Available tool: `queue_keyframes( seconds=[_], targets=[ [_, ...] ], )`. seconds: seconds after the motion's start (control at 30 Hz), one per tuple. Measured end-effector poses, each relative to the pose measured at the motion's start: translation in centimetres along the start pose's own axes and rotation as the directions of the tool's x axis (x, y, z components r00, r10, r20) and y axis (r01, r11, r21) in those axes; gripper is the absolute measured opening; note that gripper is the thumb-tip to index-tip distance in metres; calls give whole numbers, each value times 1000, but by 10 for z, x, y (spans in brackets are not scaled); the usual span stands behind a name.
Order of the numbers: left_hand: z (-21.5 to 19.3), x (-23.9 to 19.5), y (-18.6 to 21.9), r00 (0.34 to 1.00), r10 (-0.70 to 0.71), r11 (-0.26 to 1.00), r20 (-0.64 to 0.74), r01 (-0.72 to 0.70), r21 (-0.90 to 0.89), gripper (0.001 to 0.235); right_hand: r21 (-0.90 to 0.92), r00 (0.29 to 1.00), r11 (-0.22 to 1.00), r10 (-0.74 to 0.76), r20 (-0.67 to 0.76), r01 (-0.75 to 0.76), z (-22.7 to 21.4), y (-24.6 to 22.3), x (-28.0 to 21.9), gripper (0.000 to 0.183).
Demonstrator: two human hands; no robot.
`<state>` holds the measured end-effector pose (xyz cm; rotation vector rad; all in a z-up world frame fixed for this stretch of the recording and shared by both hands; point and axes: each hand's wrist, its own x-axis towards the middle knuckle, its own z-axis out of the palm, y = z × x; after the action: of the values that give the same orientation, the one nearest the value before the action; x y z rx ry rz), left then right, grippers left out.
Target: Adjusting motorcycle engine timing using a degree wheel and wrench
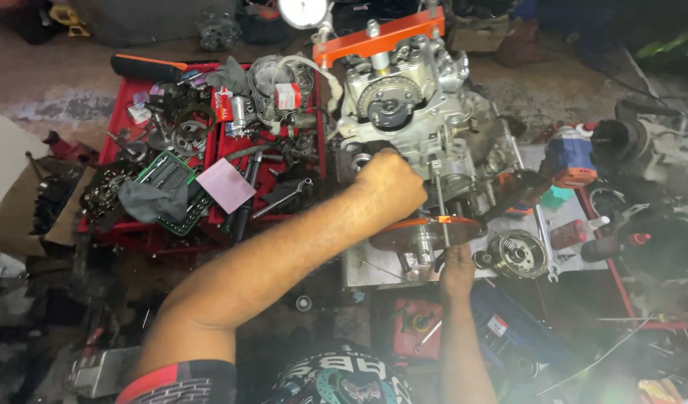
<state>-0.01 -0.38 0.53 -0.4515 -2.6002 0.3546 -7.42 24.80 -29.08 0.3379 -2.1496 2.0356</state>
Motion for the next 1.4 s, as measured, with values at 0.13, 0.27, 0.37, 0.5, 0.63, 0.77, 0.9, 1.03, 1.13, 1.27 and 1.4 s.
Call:
queue_keyframes(
  seconds=[0.13,0.27,0.37,0.5,0.63,0.77,0.9,1.03,1.13,1.27,1.4],
  targets=[
    [-1,11,0,1000,4,1000,2,-4,9,24,13,1000,1000,-6,-4,6,4,-4,1,45],
    [-5,-3,-8,1000,8,1000,3,-9,22,24,33,1000,999,18,-17,-18,9,-33,-8,45],
    [-8,-20,-14,1000,3,999,6,-3,36,23,-16,1000,1000,-23,-2,23,6,-44,-7,49],
    [-12,-48,-16,992,-95,995,89,93,28,19,-108,995,989,97,9,-96,-11,-58,2,50],
    [-39,-75,-27,819,-134,870,558,367,-329,40,-146,999,989,32,-41,-37,-20,-26,19,41],
    [22,-108,-21,830,-116,693,546,461,-554,50,286,999,957,-44,-33,51,-11,-42,18,28],
    [37,-120,-12,871,-140,622,472,448,-642,58,490,998,870,-34,-54,56,5,-49,22,27],
    [44,-121,-15,877,-103,606,470,430,-669,72,427,1000,904,-26,-7,26,3,-60,24,32],
    [52,-124,-17,861,-93,594,501,452,-666,79,385,999,923,10,-38,6,18,-100,17,35],
    [65,-123,-15,878,-127,590,462,441,-676,87,316,996,949,38,-77,-11,4,-81,23,37],
    [64,-125,-20,828,-234,428,510,559,-711,120,-55,997,998,-24,-70,21,-22,-51,19,36]
  ],
)
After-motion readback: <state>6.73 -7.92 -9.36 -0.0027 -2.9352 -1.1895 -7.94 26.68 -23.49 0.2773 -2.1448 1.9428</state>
